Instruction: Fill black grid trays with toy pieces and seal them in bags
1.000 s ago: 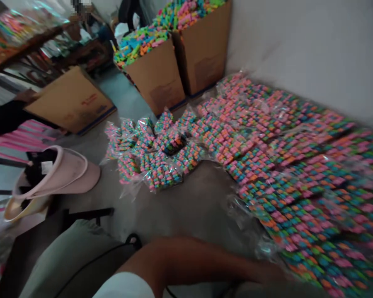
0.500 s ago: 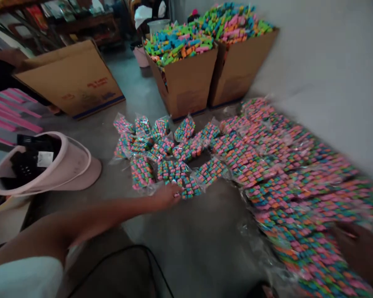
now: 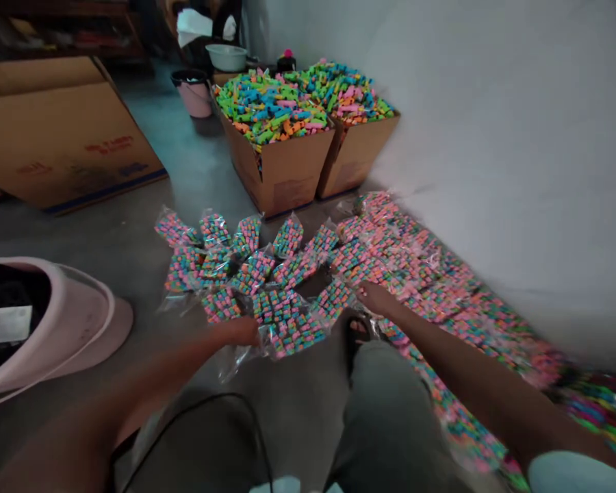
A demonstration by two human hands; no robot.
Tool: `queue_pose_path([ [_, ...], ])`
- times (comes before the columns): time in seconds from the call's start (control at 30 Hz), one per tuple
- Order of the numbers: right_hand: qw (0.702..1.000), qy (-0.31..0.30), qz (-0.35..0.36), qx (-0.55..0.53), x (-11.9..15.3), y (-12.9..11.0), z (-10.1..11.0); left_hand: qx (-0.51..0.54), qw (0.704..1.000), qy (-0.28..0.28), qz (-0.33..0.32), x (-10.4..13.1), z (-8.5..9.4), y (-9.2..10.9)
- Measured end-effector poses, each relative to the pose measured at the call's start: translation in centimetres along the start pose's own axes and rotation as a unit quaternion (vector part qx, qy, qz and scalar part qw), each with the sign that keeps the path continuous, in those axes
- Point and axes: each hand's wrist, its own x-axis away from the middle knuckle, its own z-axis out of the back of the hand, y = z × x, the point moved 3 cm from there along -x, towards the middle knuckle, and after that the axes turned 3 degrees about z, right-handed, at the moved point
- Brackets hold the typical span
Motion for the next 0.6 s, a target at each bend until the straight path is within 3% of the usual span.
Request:
queue_pose_path([
  [0.1,0.996,0.075,-0.013,-0.055,-8.2,1.2,0.0,0.017,1.0,0.012,-0.011,-3.5,1.9,-0.3],
  [0.17,0.989,0.119,-0.027,-0.087,-14.7,1.9,0.5,0.066,0.993,0.094,0.006,-6.3,3.6,-0.1],
  [0.27,0.98,0.168,-0.045,-0.099,-23.9,3.0,1.9,0.143,0.957,0.24,0.076,-10.9,6.1,0.9],
  [0.33,0.98,0.178,-0.037,-0.083,-28.9,3.6,2.9,0.161,0.939,0.282,0.114,-14.2,7.3,2.0],
  [0.47,0.993,0.11,0.027,-0.036,-36.1,4.8,3.8,0.143,0.926,0.305,0.168,-20.3,8.9,4.9],
  [0.6,0.995,0.051,0.087,-0.015,-39.7,6.3,3.6,0.078,0.929,0.311,0.185,-25.1,9.8,9.6],
])
